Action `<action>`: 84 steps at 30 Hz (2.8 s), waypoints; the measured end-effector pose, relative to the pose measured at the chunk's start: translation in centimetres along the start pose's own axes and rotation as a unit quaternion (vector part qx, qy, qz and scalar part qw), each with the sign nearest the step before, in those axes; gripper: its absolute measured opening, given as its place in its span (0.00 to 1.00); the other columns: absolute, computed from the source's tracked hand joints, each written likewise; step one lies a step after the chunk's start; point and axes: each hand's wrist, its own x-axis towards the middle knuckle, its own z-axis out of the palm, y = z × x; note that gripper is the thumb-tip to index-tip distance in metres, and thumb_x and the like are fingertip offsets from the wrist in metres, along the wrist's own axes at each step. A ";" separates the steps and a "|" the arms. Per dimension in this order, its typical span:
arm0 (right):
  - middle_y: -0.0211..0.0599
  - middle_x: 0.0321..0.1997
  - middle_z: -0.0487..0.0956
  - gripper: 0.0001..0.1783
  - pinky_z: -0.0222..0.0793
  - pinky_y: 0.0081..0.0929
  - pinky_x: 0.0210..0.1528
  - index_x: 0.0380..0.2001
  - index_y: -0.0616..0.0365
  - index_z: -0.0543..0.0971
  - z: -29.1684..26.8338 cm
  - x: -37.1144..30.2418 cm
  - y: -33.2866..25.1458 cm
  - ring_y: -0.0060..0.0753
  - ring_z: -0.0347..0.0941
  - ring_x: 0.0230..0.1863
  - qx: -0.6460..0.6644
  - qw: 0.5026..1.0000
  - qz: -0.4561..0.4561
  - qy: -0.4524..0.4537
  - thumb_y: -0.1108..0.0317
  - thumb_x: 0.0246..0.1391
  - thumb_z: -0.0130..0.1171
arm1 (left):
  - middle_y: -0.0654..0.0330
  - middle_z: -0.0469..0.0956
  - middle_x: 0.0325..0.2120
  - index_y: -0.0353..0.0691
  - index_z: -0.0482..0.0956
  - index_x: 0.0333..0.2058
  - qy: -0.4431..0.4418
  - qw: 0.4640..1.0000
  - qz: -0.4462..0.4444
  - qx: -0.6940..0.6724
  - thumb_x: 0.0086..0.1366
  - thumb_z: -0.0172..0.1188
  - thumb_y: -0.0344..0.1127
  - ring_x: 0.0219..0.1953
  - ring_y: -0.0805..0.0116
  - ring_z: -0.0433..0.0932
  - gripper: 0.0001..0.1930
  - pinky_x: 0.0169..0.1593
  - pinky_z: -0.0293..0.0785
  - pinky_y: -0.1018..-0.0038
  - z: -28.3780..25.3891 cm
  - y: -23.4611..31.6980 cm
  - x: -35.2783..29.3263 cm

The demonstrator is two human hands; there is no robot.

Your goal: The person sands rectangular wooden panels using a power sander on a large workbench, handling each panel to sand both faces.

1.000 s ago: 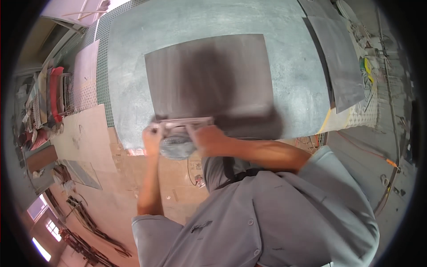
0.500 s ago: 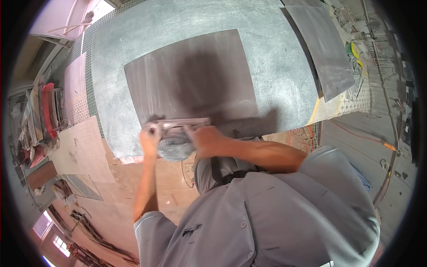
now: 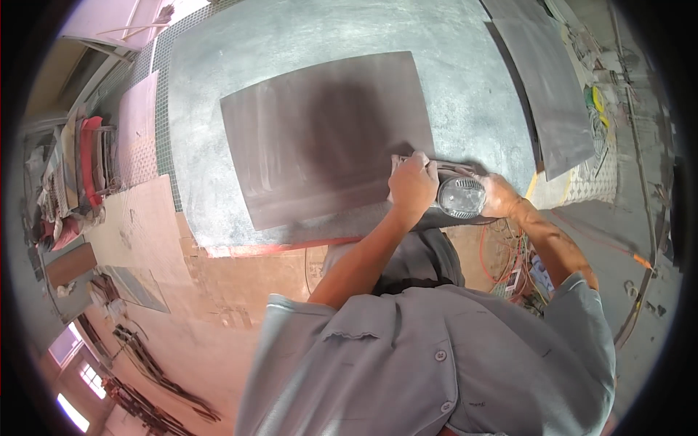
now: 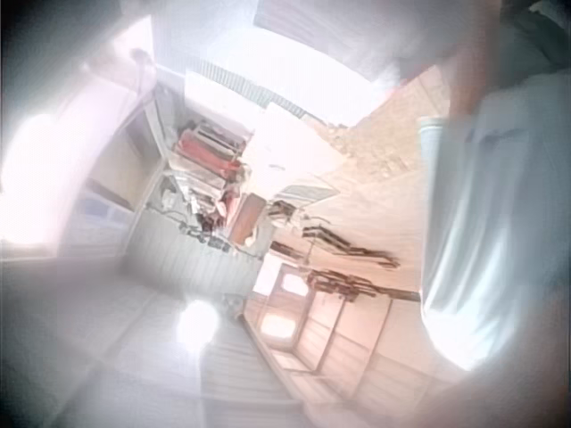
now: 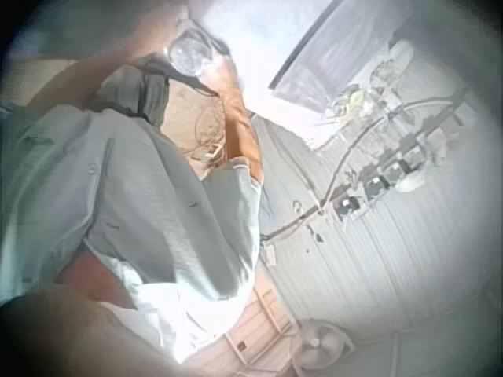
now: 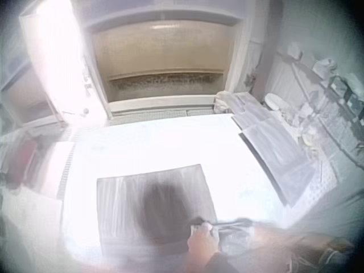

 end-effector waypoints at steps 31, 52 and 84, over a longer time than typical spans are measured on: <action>0.60 0.37 0.83 0.49 0.78 0.51 0.41 0.71 0.77 0.59 7.2 17.3 -31.9 0.61 0.82 0.41 0.097 0.975 -0.199 -0.036 0.70 0.44 0.61 | 0.64 0.80 0.19 0.31 0.81 0.24 0.079 0.983 -0.158 -0.051 0.68 0.68 0.34 0.22 0.80 0.73 0.14 0.27 0.70 0.78 -31.7 -22.7 -0.4; 0.60 0.39 0.84 0.27 0.79 0.50 0.42 0.51 0.65 0.81 -6.7 7.4 -5.3 0.61 0.83 0.41 -0.033 0.998 -0.036 0.037 0.65 0.46 0.66 | 0.49 0.86 0.34 0.44 0.83 0.38 -0.019 0.992 -0.118 0.026 0.64 0.65 0.45 0.42 0.42 0.84 0.12 0.47 0.80 0.51 -6.6 -1.2 7.9; 0.60 0.38 0.84 0.31 0.78 0.50 0.44 0.54 0.72 0.74 -0.1 21.7 -25.9 0.59 0.83 0.42 0.100 0.979 -0.172 0.049 0.69 0.44 0.60 | 0.59 0.81 0.17 0.30 0.83 0.23 0.090 0.987 -0.124 -0.040 0.62 0.75 0.40 0.21 0.78 0.75 0.18 0.30 0.71 0.76 -28.5 -16.0 11.4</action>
